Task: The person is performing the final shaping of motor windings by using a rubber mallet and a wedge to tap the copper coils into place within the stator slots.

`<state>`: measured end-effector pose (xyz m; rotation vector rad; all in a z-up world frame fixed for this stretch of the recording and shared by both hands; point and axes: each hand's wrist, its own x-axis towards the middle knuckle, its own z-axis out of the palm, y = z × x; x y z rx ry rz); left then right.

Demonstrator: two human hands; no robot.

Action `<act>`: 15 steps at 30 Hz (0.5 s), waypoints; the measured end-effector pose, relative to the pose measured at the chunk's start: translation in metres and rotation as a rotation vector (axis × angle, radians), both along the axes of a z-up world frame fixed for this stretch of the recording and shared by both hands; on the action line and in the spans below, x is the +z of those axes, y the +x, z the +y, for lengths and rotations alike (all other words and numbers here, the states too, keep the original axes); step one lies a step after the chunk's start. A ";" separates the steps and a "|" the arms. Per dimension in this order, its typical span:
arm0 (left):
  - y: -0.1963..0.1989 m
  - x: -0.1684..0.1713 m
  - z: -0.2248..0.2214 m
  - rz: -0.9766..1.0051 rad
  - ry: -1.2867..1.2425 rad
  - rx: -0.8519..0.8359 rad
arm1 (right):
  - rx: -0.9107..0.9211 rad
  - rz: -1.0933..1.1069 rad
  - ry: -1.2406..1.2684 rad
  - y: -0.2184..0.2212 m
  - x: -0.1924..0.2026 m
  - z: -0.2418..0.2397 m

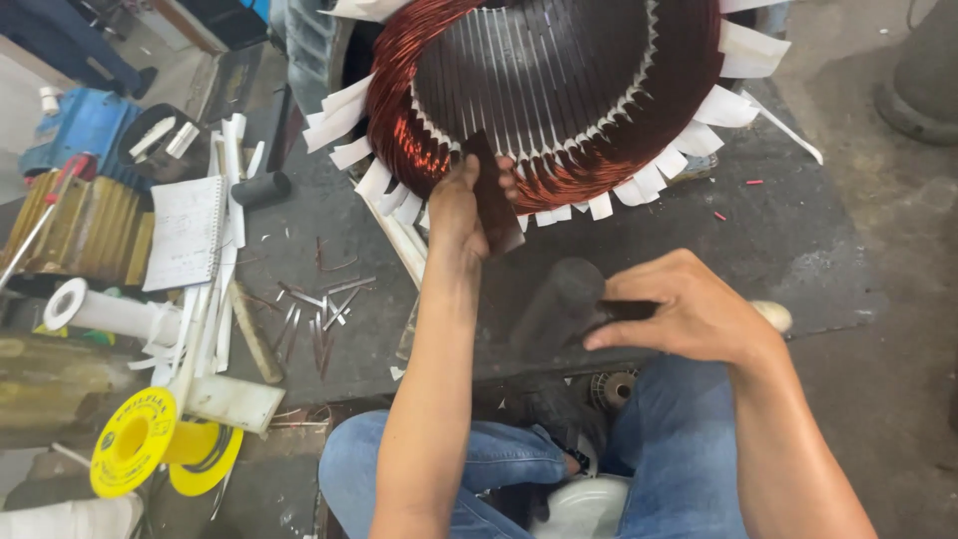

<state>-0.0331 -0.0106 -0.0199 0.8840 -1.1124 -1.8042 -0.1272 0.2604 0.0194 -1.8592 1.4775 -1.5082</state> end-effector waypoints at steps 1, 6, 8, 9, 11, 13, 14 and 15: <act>0.003 -0.008 -0.005 0.071 0.086 -0.072 | -0.019 0.105 0.079 -0.002 0.000 0.007; 0.067 -0.009 0.035 0.062 0.047 -0.189 | -0.116 0.300 0.071 -0.019 -0.019 0.032; 0.089 -0.008 0.052 0.023 0.088 -0.320 | -0.324 0.229 0.105 -0.025 -0.027 0.039; 0.104 -0.004 0.059 0.029 0.079 -0.300 | -0.306 0.234 0.094 -0.025 -0.029 0.039; 0.127 0.000 0.072 -0.045 0.208 -0.364 | -0.431 0.146 0.108 -0.026 -0.036 0.040; 0.143 -0.016 0.071 -0.077 0.207 -0.333 | -0.510 0.224 0.133 -0.033 -0.058 0.042; 0.150 -0.025 0.071 -0.114 0.215 -0.310 | -0.597 0.297 0.168 -0.036 -0.069 0.045; 0.155 -0.029 0.072 -0.107 0.215 -0.305 | -0.593 0.303 0.166 -0.036 -0.072 0.049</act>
